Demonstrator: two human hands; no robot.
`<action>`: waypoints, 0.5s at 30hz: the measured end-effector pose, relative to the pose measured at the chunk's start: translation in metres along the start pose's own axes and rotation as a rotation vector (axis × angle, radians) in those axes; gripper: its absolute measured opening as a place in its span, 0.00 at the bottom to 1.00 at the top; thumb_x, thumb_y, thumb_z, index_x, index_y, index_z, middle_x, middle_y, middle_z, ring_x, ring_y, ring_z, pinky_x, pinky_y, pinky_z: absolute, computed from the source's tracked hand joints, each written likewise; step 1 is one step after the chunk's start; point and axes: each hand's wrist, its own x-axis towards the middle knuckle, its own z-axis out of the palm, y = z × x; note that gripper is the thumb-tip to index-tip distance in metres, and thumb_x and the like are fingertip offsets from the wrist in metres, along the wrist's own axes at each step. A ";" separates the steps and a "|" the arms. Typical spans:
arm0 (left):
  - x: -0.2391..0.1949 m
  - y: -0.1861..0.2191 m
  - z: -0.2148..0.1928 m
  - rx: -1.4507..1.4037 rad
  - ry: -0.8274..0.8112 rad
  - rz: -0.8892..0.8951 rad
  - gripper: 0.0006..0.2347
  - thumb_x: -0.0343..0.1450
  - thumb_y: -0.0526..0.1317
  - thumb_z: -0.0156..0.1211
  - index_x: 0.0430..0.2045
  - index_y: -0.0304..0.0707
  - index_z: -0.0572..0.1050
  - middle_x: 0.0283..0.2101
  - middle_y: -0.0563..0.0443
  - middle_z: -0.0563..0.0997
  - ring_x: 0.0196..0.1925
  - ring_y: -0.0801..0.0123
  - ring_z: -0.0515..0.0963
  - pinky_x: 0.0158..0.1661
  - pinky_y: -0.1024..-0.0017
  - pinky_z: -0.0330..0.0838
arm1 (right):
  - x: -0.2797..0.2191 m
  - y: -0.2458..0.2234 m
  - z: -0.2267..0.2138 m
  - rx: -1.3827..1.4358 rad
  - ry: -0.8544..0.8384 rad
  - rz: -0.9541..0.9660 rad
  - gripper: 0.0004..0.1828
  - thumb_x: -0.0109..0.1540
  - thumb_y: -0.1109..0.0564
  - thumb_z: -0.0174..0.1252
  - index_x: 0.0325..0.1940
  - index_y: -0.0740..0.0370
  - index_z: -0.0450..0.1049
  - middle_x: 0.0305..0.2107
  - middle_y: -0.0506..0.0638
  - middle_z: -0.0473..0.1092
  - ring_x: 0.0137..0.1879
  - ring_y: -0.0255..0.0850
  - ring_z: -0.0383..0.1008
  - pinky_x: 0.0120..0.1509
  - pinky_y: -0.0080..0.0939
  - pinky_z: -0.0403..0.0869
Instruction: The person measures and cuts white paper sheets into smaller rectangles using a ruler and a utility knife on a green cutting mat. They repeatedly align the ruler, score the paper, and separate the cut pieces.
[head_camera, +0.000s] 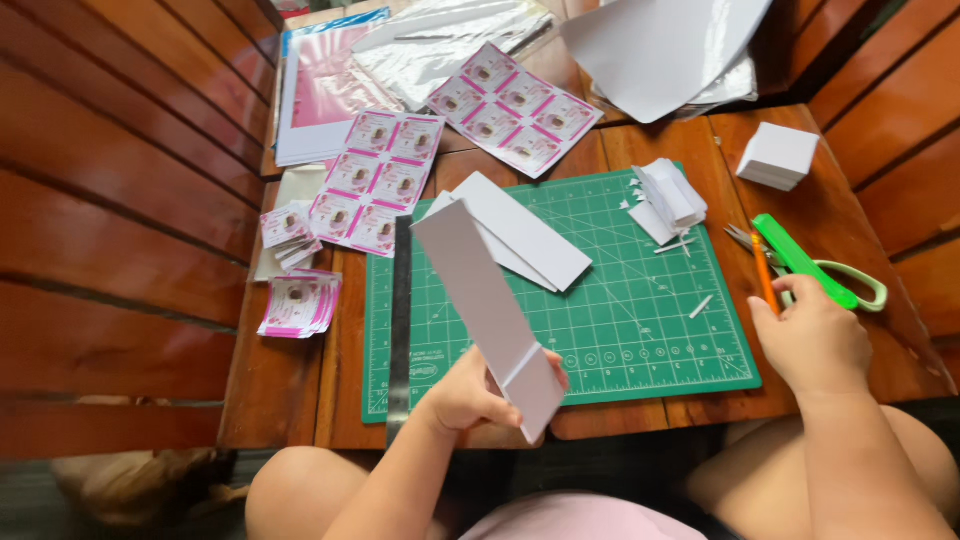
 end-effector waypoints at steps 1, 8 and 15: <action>-0.003 -0.006 0.001 0.003 0.012 0.007 0.33 0.57 0.49 0.83 0.54 0.34 0.75 0.49 0.38 0.82 0.54 0.56 0.81 0.53 0.58 0.76 | 0.005 0.003 0.007 0.000 -0.003 -0.014 0.19 0.66 0.36 0.57 0.57 0.41 0.74 0.34 0.46 0.82 0.49 0.63 0.80 0.50 0.62 0.74; -0.009 -0.018 0.009 -0.294 -0.315 -0.074 0.36 0.62 0.48 0.82 0.62 0.27 0.72 0.55 0.36 0.82 0.59 0.50 0.82 0.64 0.50 0.75 | -0.009 -0.012 -0.001 0.100 0.133 -0.074 0.22 0.66 0.36 0.61 0.60 0.44 0.78 0.35 0.42 0.78 0.48 0.53 0.79 0.51 0.59 0.73; -0.015 -0.049 0.007 -0.530 -0.229 -0.206 0.43 0.61 0.46 0.79 0.68 0.22 0.61 0.62 0.25 0.75 0.53 0.42 0.82 0.54 0.43 0.78 | -0.099 -0.091 -0.017 1.130 -0.767 -0.226 0.30 0.57 0.53 0.62 0.65 0.59 0.77 0.41 0.58 0.80 0.37 0.47 0.75 0.37 0.45 0.73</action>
